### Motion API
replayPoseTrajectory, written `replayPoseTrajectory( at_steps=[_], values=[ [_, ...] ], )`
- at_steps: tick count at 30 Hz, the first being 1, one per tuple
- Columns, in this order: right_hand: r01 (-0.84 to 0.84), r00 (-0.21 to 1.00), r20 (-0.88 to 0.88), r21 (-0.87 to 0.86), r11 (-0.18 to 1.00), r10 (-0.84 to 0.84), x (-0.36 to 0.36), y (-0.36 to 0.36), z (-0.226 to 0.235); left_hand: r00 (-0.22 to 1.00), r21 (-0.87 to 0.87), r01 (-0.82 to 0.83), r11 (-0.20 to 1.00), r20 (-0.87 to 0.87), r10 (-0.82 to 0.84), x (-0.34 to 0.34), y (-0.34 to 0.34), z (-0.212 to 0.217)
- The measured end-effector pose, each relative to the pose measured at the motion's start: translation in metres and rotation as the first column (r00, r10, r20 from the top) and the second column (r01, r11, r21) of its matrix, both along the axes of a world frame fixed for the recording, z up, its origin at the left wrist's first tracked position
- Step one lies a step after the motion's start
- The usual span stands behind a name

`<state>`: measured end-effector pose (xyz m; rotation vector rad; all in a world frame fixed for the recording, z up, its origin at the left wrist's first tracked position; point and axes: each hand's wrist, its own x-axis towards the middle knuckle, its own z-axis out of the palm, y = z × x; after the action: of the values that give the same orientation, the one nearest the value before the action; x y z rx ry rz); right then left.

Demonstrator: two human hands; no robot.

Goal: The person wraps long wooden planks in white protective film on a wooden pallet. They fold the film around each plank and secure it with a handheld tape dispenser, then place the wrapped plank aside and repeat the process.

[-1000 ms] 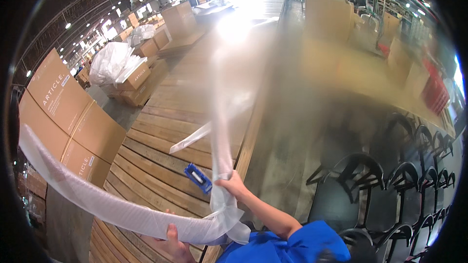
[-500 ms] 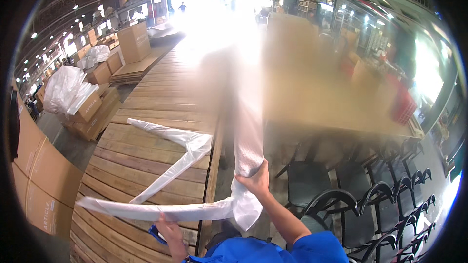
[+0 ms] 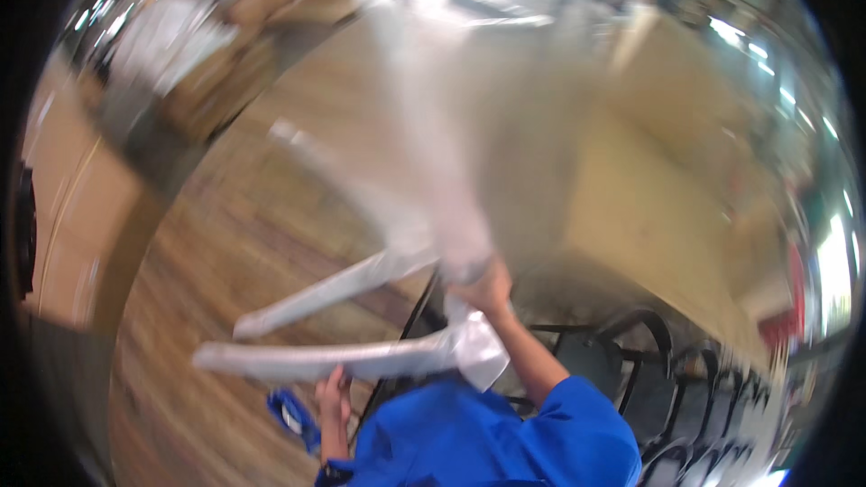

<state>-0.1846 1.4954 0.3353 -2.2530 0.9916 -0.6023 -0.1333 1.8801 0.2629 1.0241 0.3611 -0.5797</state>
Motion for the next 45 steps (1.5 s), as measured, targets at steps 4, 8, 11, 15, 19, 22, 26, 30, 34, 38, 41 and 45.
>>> replayPoseTrajectory(
  at_steps=[4,8,11,15,19,22,26,30,34,38,41,45],
  values=[
    [-0.178,0.983,-0.015,0.155,0.972,0.182,0.110,-0.023,0.020,0.981,0.138,-0.171,0.976,0.121,0.154,0.034,-0.028,-0.021],
    [-0.282,0.948,-0.104,0.173,0.944,0.302,0.187,-0.044,0.002,0.975,0.264,-0.216,0.940,0.108,0.193,0.057,-0.051,-0.040],
    [-0.334,0.877,-0.286,0.214,0.918,0.385,0.244,-0.056,-0.013,0.970,0.384,-0.241,0.891,0.126,0.208,0.077,-0.060,-0.050],
    [-0.448,0.752,-0.431,0.223,0.866,0.500,0.311,-0.062,-0.087,0.976,0.613,-0.196,0.765,0.048,0.212,0.127,-0.084,-0.044],
    [-0.589,0.779,-0.379,-0.171,0.790,0.499,0.318,-0.012,-0.113,0.961,0.600,-0.275,0.752,0.140,0.240,0.098,-0.075,-0.048],
    [-0.840,0.534,-0.202,-0.236,0.488,0.821,0.275,0.045,-0.100,0.954,0.600,-0.295,0.744,0.230,0.192,0.027,-0.064,-0.053],
    [-0.987,0.151,-0.308,-0.093,0.128,0.939,0.180,0.113,-0.117,0.988,0.617,-0.152,0.772,0.099,0.115,-0.103,-0.049,-0.094],
    [-0.961,-0.272,-0.358,0.148,-0.233,0.893,0.071,0.209,-0.105,0.897,0.517,-0.342,0.785,-0.070,0.437,-0.291,-0.030,-0.156],
    [-0.900,-0.073,-0.260,0.432,0.048,0.963,0.002,0.303,-0.167,0.654,0.551,-0.498,0.669,-0.268,0.707,-0.400,0.008,-0.101],
    [-0.557,0.370,-0.060,0.785,0.273,0.927,0.000,0.432,-0.159,0.395,0.661,-0.641,0.391,-0.152,0.906,-0.495,0.063,-0.081],
    [-0.529,0.507,-0.181,0.707,0.469,0.843,0.019,0.513,-0.149,0.200,0.679,-0.706,0.201,-0.081,0.976,-0.528,0.111,-0.087],
    [-0.630,0.567,-0.399,0.353,0.691,0.721,0.035,0.538,-0.161,0.031,0.650,-0.758,0.049,-0.039,0.999,-0.539,0.169,-0.119]
  ],
)
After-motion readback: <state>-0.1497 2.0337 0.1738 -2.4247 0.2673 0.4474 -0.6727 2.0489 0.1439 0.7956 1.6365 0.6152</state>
